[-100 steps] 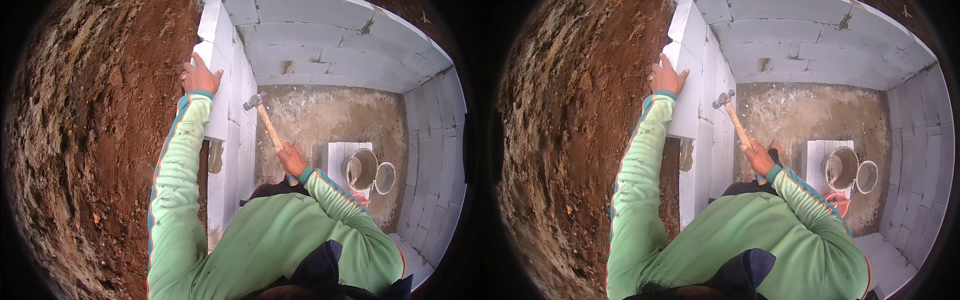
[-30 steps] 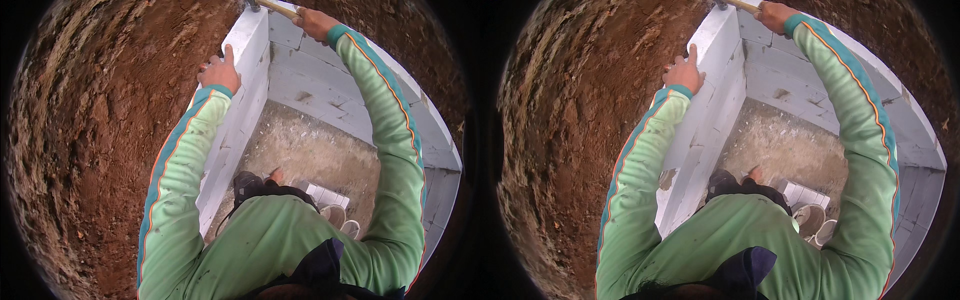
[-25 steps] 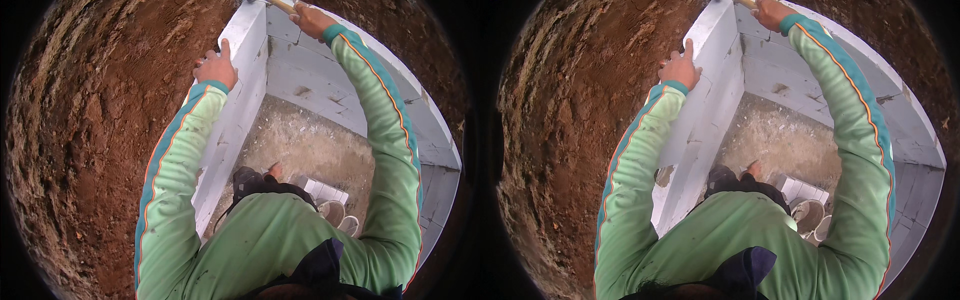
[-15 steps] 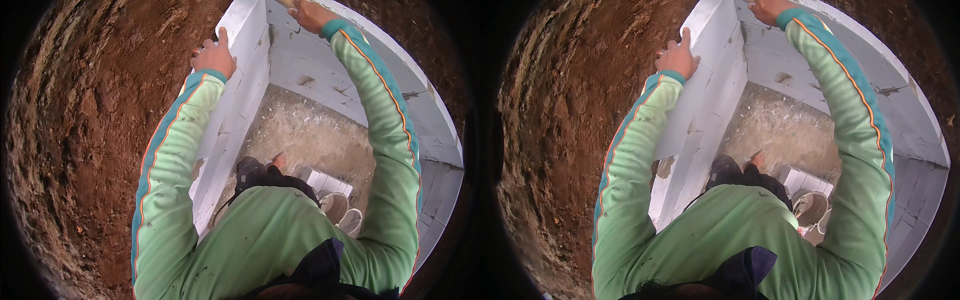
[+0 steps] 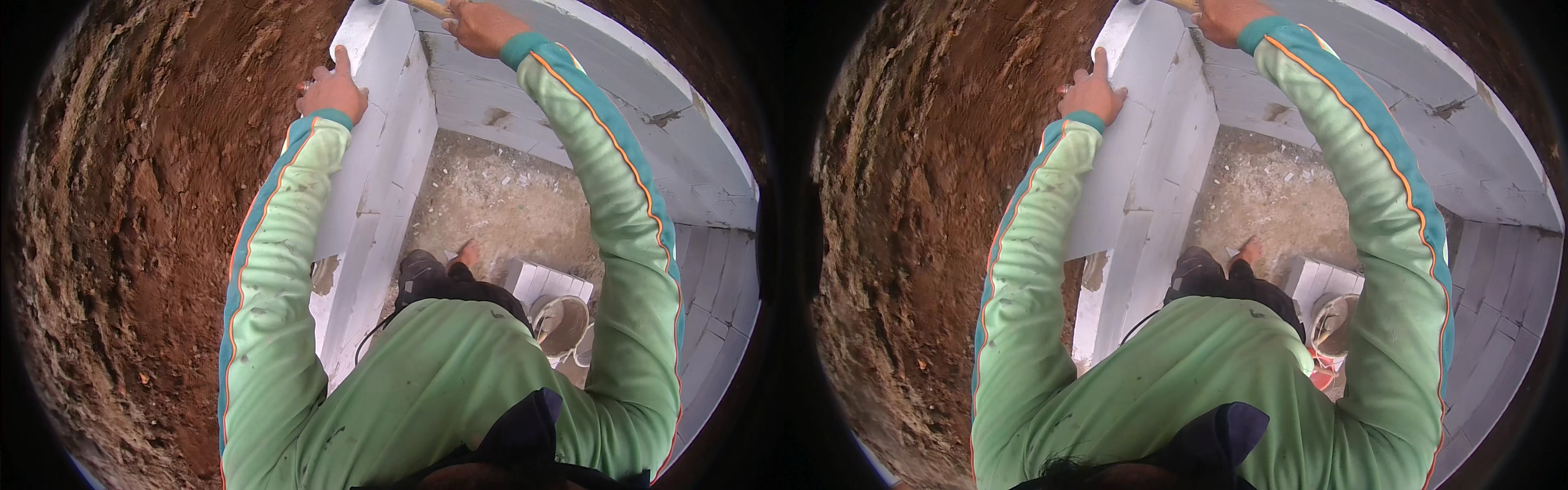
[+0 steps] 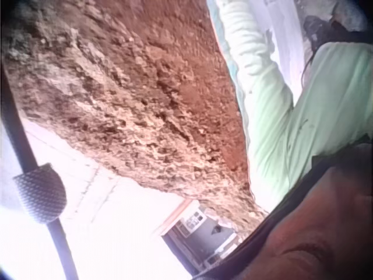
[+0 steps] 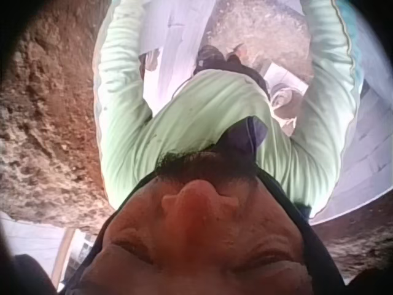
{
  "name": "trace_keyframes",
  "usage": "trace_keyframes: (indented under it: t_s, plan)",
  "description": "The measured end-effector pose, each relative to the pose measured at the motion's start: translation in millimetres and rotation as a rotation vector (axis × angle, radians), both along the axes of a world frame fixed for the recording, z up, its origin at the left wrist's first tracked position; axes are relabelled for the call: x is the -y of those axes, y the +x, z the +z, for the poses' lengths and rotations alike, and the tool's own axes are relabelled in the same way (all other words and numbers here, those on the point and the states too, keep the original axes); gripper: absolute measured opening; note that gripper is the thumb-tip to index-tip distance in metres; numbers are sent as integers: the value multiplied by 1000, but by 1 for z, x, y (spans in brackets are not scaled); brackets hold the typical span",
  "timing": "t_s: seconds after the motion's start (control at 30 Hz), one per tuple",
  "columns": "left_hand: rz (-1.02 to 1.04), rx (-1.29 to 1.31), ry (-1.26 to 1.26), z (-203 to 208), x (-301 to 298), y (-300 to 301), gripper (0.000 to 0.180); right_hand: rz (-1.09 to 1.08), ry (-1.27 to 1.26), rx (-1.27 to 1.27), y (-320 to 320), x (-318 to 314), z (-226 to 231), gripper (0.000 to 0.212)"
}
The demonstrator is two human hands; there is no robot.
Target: The person constructs a small wall section inside an excavation by applying mortar with a trowel, placing lightweight concrete blocks, and tapping them into place with a hammer.
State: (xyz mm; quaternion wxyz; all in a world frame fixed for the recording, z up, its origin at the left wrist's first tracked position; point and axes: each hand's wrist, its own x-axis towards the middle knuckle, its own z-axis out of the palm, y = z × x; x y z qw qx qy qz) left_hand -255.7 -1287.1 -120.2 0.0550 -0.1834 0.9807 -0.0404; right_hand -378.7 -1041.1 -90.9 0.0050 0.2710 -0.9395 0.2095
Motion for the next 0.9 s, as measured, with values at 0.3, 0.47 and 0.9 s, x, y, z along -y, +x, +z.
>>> trace_keyframes:
  t_s: [0.3, 0.47, 0.9]
  plan:
    - [20, 12, 0, 7, -4, 1, 94, -68, -45, 129, 44, -1, -7, 41]
    - [39, 1, 31, 9, -3, 5, 93, -209, -372, 356, 157, -24, -56, 40]
    - [-377, -839, 625, 38, 38, 134, 56, -710, -551, 913, 423, -97, -268, 28]
